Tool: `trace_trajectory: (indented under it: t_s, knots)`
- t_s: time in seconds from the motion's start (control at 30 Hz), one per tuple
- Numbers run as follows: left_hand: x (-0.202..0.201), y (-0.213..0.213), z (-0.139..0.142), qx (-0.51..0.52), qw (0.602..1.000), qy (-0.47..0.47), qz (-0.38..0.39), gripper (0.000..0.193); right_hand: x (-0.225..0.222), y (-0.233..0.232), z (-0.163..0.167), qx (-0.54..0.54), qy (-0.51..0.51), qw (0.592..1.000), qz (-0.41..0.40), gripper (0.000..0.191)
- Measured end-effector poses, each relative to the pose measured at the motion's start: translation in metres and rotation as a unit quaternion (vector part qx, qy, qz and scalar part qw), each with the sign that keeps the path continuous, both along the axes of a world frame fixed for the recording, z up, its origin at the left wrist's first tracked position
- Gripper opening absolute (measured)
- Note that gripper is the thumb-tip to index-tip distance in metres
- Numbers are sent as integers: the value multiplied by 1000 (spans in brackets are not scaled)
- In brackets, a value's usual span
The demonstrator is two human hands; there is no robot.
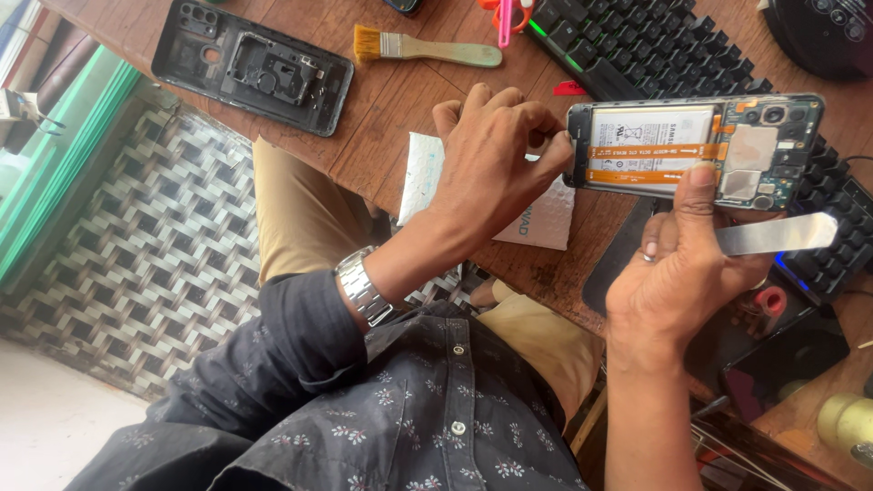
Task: The person disassembles a mobile phone by removing screws and prying open the back cover. They then detach the battery connector, remove the battery, and peel off adhesive backing from the back cover. Finally, they apply glue to the back cover and place it on the table.
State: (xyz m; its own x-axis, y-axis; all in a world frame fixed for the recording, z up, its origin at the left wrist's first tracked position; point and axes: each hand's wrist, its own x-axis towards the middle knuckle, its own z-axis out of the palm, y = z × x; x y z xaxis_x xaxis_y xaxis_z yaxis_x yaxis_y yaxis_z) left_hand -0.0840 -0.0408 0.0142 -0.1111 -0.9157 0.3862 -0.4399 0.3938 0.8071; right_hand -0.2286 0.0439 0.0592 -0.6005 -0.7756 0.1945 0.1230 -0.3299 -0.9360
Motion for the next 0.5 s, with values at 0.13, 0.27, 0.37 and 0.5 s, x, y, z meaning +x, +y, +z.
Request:
trace_trajectory:
  t_s: [0.13,0.27,0.37,0.5]
  knots:
    - [-7,1,-2,5,1000,5,21,15,8,1,-1,-18,85,996,-10,13]
    - [-13,-3,-5,-40,999,6,31,15,11,0,-3,-33,93,995,-18,15]
    - [-14,-7,-9,-52,998,-13,27,14,10,-2,-5,-30,71,997,-20,18]
    - [-14,-8,-13,-75,997,-11,20,12,10,-3,-4,-12,41,999,-33,15]
